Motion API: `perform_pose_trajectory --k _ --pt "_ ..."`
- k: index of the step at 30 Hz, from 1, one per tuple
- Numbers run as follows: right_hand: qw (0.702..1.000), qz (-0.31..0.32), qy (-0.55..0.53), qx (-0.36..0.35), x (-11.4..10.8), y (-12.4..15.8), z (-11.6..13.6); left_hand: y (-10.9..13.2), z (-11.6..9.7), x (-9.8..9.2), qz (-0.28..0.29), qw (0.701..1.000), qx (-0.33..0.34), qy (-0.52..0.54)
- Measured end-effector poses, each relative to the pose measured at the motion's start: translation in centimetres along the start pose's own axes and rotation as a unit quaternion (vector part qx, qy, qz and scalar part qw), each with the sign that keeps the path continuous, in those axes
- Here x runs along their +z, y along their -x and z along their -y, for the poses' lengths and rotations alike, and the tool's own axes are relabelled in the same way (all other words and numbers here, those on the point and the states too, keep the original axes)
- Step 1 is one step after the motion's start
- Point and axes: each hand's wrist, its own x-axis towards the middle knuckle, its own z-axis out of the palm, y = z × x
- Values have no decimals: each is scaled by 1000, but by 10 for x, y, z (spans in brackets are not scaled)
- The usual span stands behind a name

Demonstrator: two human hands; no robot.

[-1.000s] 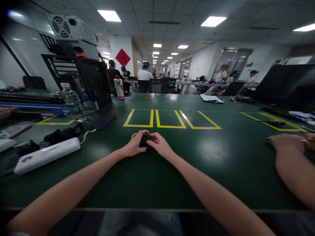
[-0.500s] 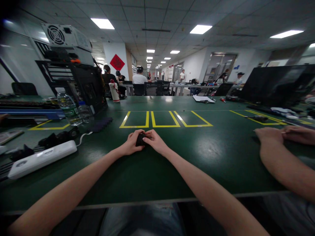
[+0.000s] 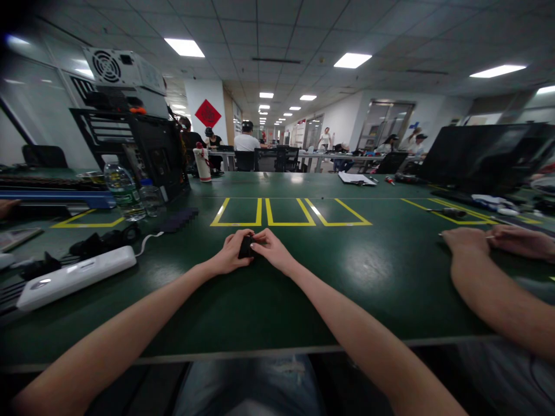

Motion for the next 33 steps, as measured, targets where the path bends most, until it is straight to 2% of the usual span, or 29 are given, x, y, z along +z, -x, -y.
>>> perform_pose_trajectory --k 4,9,15,20,26,33 --pt "1000 19 3 15 -2 1 2 -1 3 2 -3 1000 6 5" --pt "997 66 -20 -35 -6 2 -2 -2 5 4 1 1000 4 13" --pt "999 23 -20 -16 -3 -3 -5 -1 4 2 -2 1000 8 20" --pt "1000 19 -7 9 -2 -5 -6 -2 7 3 -3 1000 -2 16" --pt "998 57 -7 -25 -4 -3 -11 -1 8 3 -2 1000 -3 23" --pt "1000 15 -8 -24 0 -7 -12 -1 8 3 -2 1000 -2 22"
